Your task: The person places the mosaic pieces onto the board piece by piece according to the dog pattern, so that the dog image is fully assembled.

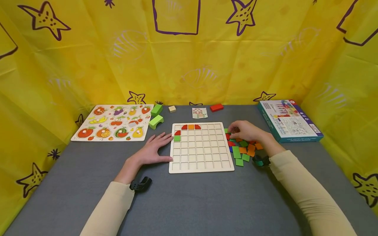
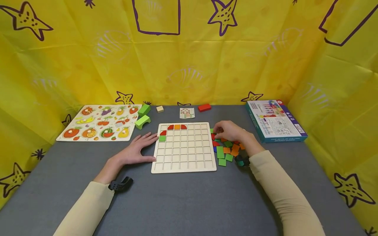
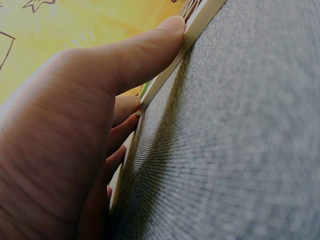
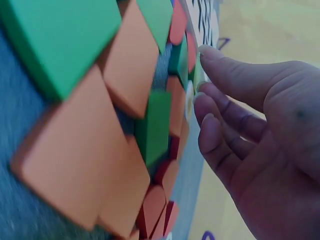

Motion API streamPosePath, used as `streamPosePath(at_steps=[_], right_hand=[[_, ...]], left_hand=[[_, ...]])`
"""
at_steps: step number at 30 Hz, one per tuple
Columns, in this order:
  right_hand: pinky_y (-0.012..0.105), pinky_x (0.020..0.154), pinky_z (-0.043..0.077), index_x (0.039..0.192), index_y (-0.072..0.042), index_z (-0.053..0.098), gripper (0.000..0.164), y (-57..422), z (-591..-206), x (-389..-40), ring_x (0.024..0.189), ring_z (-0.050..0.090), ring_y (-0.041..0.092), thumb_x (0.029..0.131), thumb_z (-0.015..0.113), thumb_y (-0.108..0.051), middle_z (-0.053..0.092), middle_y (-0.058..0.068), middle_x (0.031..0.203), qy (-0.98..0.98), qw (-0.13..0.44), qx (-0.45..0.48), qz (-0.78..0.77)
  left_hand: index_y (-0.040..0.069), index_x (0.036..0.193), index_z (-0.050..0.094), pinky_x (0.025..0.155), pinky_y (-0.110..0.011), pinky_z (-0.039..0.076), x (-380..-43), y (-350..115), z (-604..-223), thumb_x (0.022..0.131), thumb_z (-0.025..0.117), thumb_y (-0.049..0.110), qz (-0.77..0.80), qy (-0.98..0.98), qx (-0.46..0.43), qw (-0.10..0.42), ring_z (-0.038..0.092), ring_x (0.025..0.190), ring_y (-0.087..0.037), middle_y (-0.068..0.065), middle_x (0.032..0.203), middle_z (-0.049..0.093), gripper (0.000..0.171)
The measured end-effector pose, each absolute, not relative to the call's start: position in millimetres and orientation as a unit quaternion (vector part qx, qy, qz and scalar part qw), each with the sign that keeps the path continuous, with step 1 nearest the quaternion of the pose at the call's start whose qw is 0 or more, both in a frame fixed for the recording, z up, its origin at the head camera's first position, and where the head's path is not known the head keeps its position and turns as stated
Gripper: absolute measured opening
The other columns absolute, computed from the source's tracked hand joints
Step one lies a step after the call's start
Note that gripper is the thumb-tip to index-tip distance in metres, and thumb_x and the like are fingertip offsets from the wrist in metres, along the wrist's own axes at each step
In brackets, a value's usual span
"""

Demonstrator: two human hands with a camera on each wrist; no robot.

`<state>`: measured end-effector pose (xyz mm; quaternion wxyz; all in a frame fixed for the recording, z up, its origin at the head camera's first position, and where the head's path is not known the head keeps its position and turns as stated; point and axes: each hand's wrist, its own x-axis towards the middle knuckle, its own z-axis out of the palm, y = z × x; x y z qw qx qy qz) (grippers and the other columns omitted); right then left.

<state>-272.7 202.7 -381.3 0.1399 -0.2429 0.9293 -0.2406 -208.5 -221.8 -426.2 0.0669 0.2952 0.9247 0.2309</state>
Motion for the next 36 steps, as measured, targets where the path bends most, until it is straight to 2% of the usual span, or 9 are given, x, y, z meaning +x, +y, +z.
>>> streamPosePath(at_steps=[6, 11, 17, 21, 29, 36], right_hand=[[0.040, 0.077, 0.051, 0.105, 0.000, 0.071, 0.018, 194.8, -383.6, -272.2, 0.080, 0.055, 0.023, 0.093, 0.075, -0.012, 0.063, 0.006, 0.090, 0.933, 0.120, -0.271, -0.202], [0.042, 0.079, 0.051, 0.107, 0.002, 0.071, 0.023, 191.8, -384.4, -272.6, 0.083, 0.055, 0.024, 0.091, 0.077, -0.013, 0.062, 0.009, 0.094, 0.932, 0.114, -0.283, -0.193], [0.040, 0.079, 0.051, 0.103, -0.001, 0.066, 0.020, 189.8, -384.8, -272.9, 0.082, 0.055, 0.024, 0.090, 0.078, -0.009, 0.063, 0.007, 0.091, 0.929, 0.127, -0.266, -0.223], [0.037, 0.075, 0.050, 0.101, -0.003, 0.064, 0.015, 190.1, -381.8, -271.7, 0.082, 0.055, 0.024, 0.092, 0.075, -0.006, 0.062, 0.005, 0.089, 0.922, 0.135, -0.255, -0.258], [0.039, 0.080, 0.049, 0.103, -0.006, 0.064, 0.010, 183.9, -371.7, -270.6, 0.088, 0.056, 0.025, 0.096, 0.070, -0.007, 0.062, 0.006, 0.094, 0.905, 0.135, -0.254, -0.313], [0.037, 0.077, 0.054, 0.108, -0.003, 0.062, 0.008, 169.2, -374.0, -270.1, 0.083, 0.059, 0.026, 0.100, 0.064, -0.006, 0.060, 0.010, 0.098, 0.879, 0.184, -0.266, -0.350]], left_hand=[[0.011, 0.159, 0.035, 0.118, -0.059, 0.003, -207.8, -221.4, -425.1, 0.084, 0.075, 0.057, 0.234, 0.924, 0.295, 0.070, 0.014, 0.152, -0.034, -0.007, 0.164, 0.029, 0.096], [0.012, 0.159, 0.035, 0.118, -0.059, 0.003, -208.0, -221.7, -425.1, 0.084, 0.074, 0.059, 0.233, 0.925, 0.293, 0.070, 0.014, 0.152, -0.033, -0.006, 0.164, 0.028, 0.096], [0.011, 0.158, 0.035, 0.117, -0.060, 0.004, -208.3, -222.8, -425.3, 0.084, 0.074, 0.059, 0.235, 0.923, 0.297, 0.069, 0.014, 0.152, -0.034, -0.007, 0.164, 0.029, 0.096], [0.010, 0.158, 0.035, 0.117, -0.060, 0.004, -209.0, -223.3, -425.4, 0.084, 0.074, 0.059, 0.234, 0.923, 0.299, 0.066, 0.015, 0.152, -0.035, -0.007, 0.164, 0.029, 0.096], [0.011, 0.159, 0.035, 0.118, -0.059, 0.003, -209.7, -224.6, -426.0, 0.084, 0.074, 0.058, 0.234, 0.923, 0.299, 0.065, 0.014, 0.152, -0.033, -0.007, 0.164, 0.028, 0.096], [0.012, 0.159, 0.034, 0.118, -0.059, 0.003, -209.1, -224.0, -426.8, 0.085, 0.074, 0.058, 0.237, 0.922, 0.297, 0.069, 0.013, 0.152, -0.033, -0.006, 0.164, 0.028, 0.096]])
